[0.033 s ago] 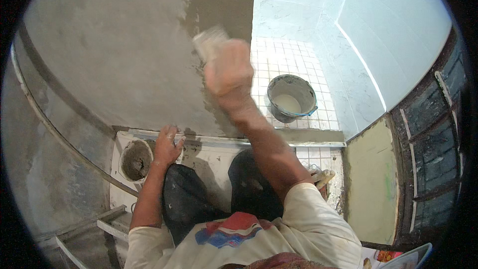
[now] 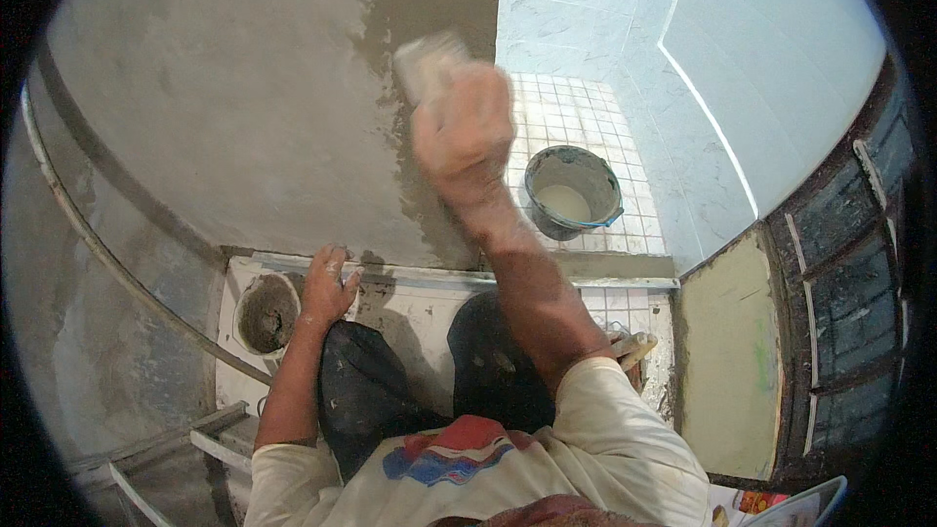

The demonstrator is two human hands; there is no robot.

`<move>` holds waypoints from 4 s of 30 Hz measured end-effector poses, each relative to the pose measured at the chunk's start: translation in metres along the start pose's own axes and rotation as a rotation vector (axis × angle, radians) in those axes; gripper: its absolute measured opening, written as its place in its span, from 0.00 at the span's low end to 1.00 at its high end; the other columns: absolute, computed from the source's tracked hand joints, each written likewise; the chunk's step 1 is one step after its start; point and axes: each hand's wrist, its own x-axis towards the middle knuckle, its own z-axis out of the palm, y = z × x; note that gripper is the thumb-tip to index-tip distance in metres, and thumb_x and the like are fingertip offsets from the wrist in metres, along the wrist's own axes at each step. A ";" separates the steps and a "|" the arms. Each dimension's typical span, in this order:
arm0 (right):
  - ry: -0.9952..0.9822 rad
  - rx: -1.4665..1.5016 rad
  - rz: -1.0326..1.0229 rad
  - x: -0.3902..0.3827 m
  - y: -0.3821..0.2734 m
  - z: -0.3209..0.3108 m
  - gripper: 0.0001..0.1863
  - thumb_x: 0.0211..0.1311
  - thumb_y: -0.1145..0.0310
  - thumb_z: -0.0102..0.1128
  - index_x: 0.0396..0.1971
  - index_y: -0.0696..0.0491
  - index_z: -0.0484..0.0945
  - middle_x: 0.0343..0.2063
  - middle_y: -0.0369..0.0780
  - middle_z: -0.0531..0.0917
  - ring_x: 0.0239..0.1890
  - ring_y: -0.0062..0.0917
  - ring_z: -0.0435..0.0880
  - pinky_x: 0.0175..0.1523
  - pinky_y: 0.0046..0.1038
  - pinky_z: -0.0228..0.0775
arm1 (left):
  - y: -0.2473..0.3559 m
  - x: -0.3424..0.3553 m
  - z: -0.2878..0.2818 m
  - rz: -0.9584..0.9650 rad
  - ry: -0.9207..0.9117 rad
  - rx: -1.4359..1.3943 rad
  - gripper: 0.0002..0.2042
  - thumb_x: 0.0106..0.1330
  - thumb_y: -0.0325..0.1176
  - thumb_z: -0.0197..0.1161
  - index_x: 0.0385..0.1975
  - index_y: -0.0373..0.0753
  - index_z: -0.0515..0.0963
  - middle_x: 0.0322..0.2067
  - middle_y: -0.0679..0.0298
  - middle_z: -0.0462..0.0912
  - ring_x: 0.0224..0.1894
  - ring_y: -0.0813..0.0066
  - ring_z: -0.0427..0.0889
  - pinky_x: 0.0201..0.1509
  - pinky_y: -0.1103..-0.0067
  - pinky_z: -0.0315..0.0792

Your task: The person applies plaster to a wall using a trowel, smoothing the surface in repeated strokes. The person occasionally dips the trowel into a bucket to retrieve more plaster and continues working on the same wall section.

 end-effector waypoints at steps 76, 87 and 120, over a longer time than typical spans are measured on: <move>-0.537 0.118 -0.164 -0.105 0.035 -0.028 0.19 0.46 0.76 0.69 0.42 0.59 0.80 0.36 0.49 0.79 0.38 0.46 0.82 0.42 0.49 0.78 | 0.005 -0.001 -0.002 -0.058 -0.031 -0.019 0.26 0.74 0.44 0.71 0.63 0.32 0.80 0.68 0.37 0.78 0.73 0.34 0.73 0.78 0.53 0.69; -0.019 -0.069 -0.039 -0.017 0.012 0.021 0.20 0.53 0.80 0.68 0.48 0.63 0.80 0.41 0.53 0.80 0.45 0.50 0.82 0.50 0.51 0.77 | 0.005 0.003 -0.005 0.041 0.037 -0.010 0.25 0.70 0.40 0.74 0.61 0.32 0.79 0.63 0.37 0.80 0.67 0.33 0.77 0.72 0.52 0.73; 0.072 -0.036 -0.268 0.108 0.009 0.004 0.15 0.51 0.76 0.68 0.41 0.59 0.81 0.37 0.49 0.79 0.42 0.45 0.81 0.45 0.48 0.77 | 0.009 -0.004 -0.015 -0.077 -0.054 -0.031 0.28 0.75 0.48 0.70 0.66 0.35 0.79 0.72 0.34 0.73 0.77 0.33 0.69 0.80 0.52 0.66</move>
